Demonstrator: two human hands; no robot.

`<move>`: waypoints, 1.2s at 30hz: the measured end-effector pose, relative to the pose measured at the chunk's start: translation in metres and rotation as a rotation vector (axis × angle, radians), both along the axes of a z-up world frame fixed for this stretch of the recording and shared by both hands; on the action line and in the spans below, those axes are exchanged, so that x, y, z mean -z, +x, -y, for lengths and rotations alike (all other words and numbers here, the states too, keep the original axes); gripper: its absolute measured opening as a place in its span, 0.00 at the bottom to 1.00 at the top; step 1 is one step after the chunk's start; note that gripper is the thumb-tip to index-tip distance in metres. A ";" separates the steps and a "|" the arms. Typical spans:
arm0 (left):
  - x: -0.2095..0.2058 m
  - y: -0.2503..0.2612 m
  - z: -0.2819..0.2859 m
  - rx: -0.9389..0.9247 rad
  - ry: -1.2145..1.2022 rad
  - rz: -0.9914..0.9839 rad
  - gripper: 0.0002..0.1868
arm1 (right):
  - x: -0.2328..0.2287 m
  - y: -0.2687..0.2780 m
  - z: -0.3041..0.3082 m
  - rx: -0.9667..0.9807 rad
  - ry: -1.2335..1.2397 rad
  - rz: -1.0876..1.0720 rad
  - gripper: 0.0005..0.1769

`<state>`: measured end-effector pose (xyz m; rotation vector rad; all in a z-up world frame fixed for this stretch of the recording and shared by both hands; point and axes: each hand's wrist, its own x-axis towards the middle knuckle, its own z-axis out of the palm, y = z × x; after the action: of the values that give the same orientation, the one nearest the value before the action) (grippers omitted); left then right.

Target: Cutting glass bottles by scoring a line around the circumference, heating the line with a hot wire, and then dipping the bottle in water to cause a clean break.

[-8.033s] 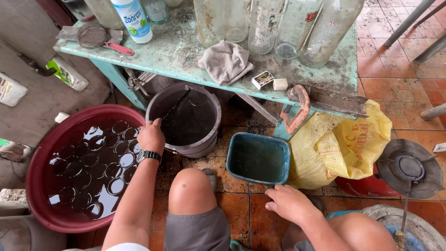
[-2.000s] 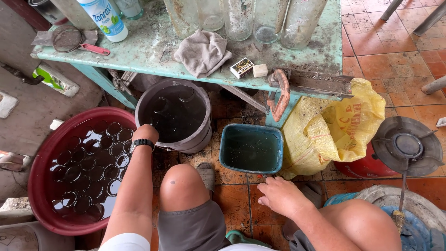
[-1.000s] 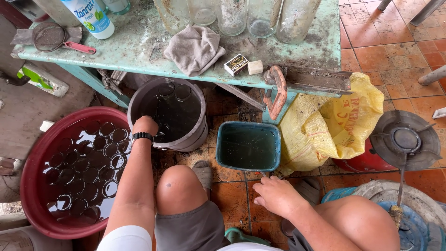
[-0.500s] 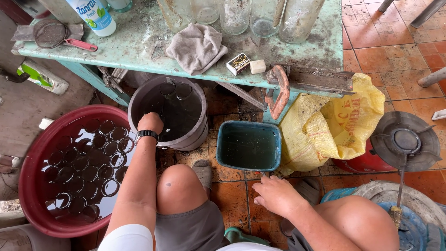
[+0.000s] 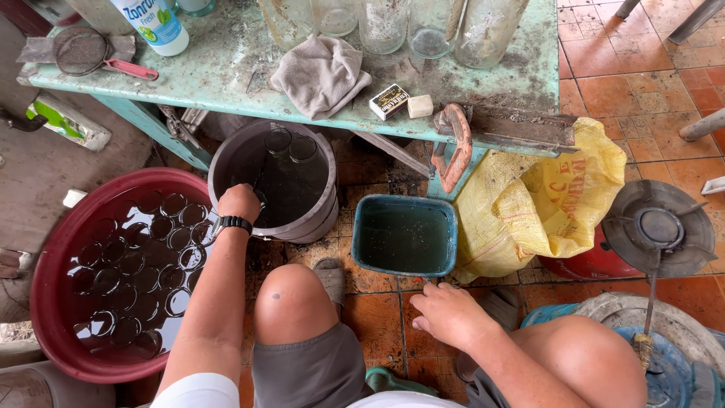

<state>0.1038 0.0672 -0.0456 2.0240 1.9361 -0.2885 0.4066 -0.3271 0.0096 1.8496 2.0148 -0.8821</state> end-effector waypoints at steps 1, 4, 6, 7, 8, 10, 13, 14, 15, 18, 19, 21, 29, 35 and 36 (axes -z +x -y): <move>0.003 -0.002 0.000 0.007 0.020 0.013 0.18 | 0.001 0.000 0.000 -0.006 0.014 -0.003 0.17; -0.012 -0.004 0.009 -0.020 0.058 0.048 0.18 | -0.007 -0.001 -0.001 -0.001 0.017 -0.001 0.16; -0.029 -0.003 0.016 -0.039 0.055 0.041 0.17 | 0.000 0.001 0.001 -0.004 0.025 0.009 0.16; -0.037 -0.002 0.019 -0.057 0.048 0.035 0.17 | 0.004 0.002 0.002 -0.005 0.029 0.021 0.17; -0.031 -0.006 0.015 -0.059 0.054 0.036 0.17 | 0.001 0.002 0.002 -0.006 0.035 0.021 0.17; -0.017 -0.014 0.005 0.010 0.074 0.018 0.16 | -0.005 0.002 0.001 0.006 -0.002 0.014 0.17; -0.026 -0.015 0.010 -0.008 0.021 0.012 0.18 | -0.001 0.004 0.004 0.001 -0.008 0.020 0.18; -0.027 -0.015 0.010 -0.005 0.024 0.015 0.18 | -0.003 0.003 0.004 0.005 -0.005 0.022 0.18; -0.027 -0.015 0.010 -0.023 0.009 0.021 0.19 | -0.006 0.003 0.005 0.013 -0.019 0.025 0.19; -0.026 -0.015 0.009 -0.046 -0.008 0.025 0.20 | -0.005 0.004 0.006 0.025 -0.035 0.037 0.19; -0.025 -0.016 0.009 -0.055 -0.010 0.021 0.21 | -0.003 0.004 0.007 0.025 -0.037 0.044 0.19; -0.024 -0.017 0.009 -0.060 -0.006 0.032 0.20 | -0.002 0.006 0.008 0.030 -0.038 0.042 0.18; -0.029 -0.021 0.017 -0.102 0.027 0.094 0.20 | -0.001 0.008 0.006 0.027 -0.033 0.029 0.17; -0.017 -0.032 0.020 -0.125 0.128 0.098 0.18 | -0.004 0.006 0.005 0.013 -0.021 0.026 0.18; -0.019 -0.033 0.022 -0.141 0.139 0.109 0.17 | -0.005 0.006 0.005 0.016 -0.024 0.025 0.18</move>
<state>0.0710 0.0448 -0.0264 1.9296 2.0683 -0.0098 0.4122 -0.3316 0.0151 1.8575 1.9683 -0.8796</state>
